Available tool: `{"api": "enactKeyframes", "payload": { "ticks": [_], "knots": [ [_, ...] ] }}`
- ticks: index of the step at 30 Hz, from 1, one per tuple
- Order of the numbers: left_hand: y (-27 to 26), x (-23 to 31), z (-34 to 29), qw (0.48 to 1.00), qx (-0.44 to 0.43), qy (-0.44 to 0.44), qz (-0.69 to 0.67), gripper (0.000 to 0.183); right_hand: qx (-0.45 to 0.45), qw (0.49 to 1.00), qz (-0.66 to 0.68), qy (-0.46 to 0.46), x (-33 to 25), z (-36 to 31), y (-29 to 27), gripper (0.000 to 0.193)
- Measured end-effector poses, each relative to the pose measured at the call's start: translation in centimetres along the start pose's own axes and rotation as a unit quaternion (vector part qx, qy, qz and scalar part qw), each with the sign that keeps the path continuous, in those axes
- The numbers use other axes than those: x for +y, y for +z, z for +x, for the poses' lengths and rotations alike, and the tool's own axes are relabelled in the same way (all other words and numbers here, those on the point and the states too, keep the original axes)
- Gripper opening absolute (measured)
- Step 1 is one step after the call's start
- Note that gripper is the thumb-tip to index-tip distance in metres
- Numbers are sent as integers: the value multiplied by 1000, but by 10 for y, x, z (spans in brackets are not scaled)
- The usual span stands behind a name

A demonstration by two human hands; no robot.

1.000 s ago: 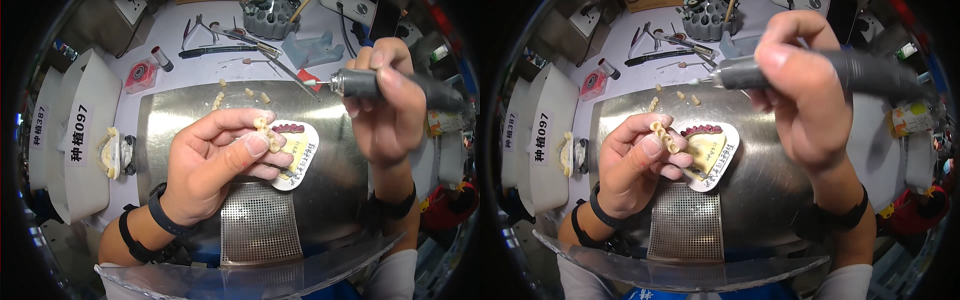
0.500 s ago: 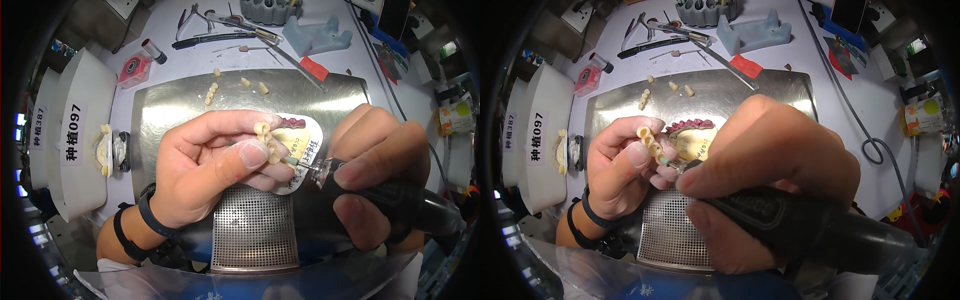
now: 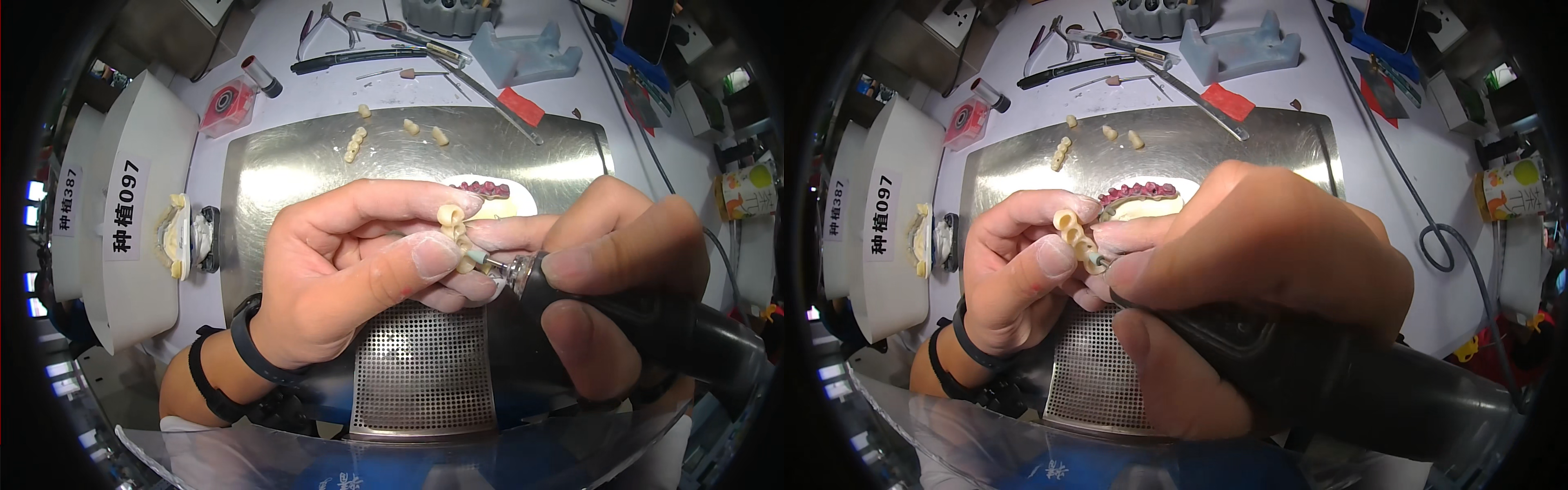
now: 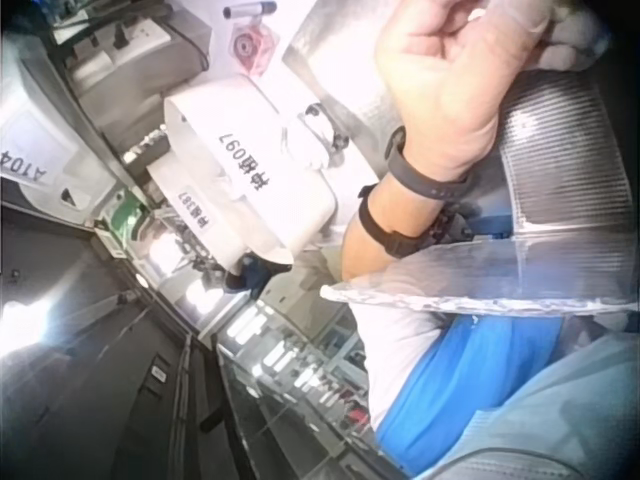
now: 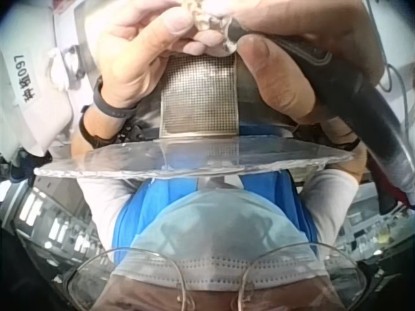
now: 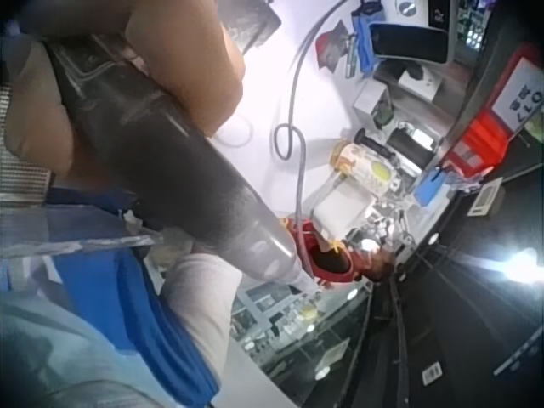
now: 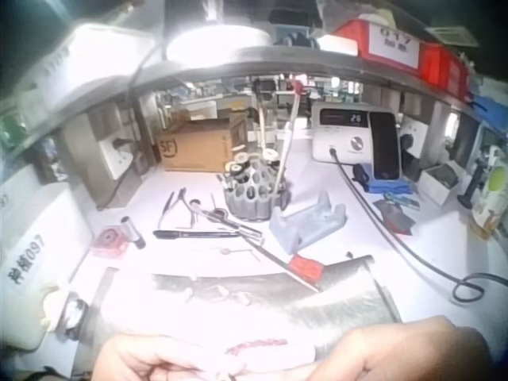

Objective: Using a rotary grinding tool to shape and refine a dental bridge prosthetic and fitting it onto a dental model.

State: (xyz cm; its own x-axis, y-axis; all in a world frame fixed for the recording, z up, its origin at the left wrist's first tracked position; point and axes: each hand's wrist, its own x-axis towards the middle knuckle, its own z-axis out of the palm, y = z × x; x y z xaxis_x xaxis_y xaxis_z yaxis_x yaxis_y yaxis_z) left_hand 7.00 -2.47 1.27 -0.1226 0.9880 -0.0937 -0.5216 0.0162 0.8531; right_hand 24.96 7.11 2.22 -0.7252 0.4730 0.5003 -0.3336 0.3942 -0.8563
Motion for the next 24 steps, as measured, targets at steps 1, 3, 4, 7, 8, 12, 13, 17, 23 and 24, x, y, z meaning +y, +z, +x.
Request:
{"api": "enactKeyframes", "payload": {
  "ticks": [1,3,4,7,8,12,13,17,23,24],
  "knots": [
    [0,0,-1,1000,8,4,2,29,12,1000,17,14,1,0,1,29],
    [0,1,0,1000,4,3,5,29,25,999,26,30,-2,0,1,29],
    [0,1,0,1000,1,2,10,28,19,999,10,31,-3,1,0,29],
    [-1,1,-1,1000,-2,-5,8,29,14,999,-10,50,-6,0,-3,29],
    [-1,0,0,1000,-2,-6,8,29,17,997,-15,70,-7,-1,-3,29],
    [-2,0,0,1000,-6,-6,9,29,14,998,-2,67,-4,-1,-5,29],
    [-2,0,0,1000,-11,-8,11,29,5,997,9,75,-5,0,-7,28],
    [-1,1,-1,1000,-3,-11,7,28,15,996,52,75,-2,-1,-4,28],
    [-1,0,-1,1000,-3,-6,-7,28,3,996,7,89,-7,-1,-6,27],
    [-1,1,-1,1000,-4,-10,-2,28,3,996,8,89,-6,-1,-5,27]
  ]
}}
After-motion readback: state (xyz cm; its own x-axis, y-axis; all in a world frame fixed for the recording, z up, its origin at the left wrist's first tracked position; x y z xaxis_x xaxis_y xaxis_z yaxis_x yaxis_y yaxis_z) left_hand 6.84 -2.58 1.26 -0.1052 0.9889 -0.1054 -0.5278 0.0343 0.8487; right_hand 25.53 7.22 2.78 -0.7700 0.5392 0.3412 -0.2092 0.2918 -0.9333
